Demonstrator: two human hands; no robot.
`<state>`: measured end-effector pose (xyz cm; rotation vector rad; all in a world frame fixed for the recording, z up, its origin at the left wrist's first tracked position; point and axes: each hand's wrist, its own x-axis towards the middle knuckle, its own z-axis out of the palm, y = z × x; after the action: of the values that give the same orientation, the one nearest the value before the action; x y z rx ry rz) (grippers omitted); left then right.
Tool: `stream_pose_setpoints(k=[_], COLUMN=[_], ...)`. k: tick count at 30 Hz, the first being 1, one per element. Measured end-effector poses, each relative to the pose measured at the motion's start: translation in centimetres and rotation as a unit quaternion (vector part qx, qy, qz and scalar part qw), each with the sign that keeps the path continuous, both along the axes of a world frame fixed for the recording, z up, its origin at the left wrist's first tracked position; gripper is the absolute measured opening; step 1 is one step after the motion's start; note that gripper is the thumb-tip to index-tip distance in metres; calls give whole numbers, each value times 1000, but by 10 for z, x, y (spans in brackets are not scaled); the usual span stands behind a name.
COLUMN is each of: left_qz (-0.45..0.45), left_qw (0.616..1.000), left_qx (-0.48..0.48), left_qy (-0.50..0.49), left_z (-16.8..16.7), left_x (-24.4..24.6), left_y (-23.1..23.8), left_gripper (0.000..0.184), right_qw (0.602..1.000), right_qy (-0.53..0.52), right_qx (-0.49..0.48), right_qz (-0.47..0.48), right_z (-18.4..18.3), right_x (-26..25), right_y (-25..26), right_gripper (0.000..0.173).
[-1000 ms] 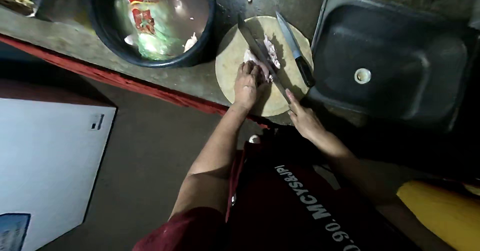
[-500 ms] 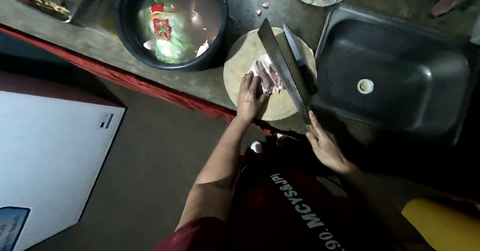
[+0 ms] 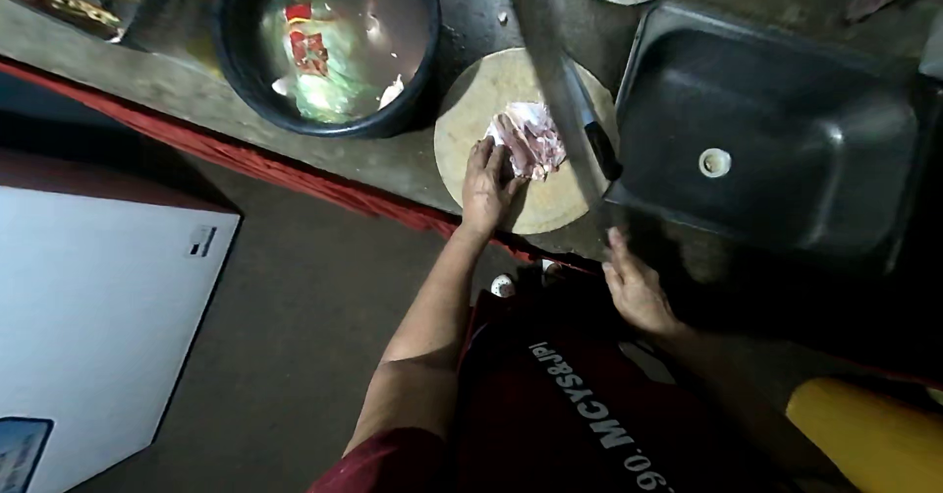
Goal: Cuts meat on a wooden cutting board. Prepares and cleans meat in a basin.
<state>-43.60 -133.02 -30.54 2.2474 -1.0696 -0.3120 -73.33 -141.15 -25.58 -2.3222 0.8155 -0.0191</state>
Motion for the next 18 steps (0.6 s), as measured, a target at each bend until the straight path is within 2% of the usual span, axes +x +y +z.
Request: stream_pose_setpoints(k=[2,5,8,11,14,18], left_qz=[-6,-22,7,38,50,30], left_qw=[1000,999,999,996,994,997], left_qx=[9,31,42,85,99,74], left_qy=[-5,-32,-25,7,7,4], left_z=[2,4,12,13,9,3], left_x=[2,5,9,15,24,20], left_y=[0,1,-12,-29,-40,-39], left_gripper=[61,61,62,71,68,58], right_qw=[992,984,982,986,989,981], right_qy=[120,167,168,151,122,143], right_qx=[36,64,83,66,69,125], right_qz=[23,27,27,35,46,33], right_z=[-6,1,3,-5,-7,0], right_x=[0,13,26,5,-7,56], right_y=[-4,-7,-9,-5,-11,-20], right_gripper=[56,58,60,60,57,67])
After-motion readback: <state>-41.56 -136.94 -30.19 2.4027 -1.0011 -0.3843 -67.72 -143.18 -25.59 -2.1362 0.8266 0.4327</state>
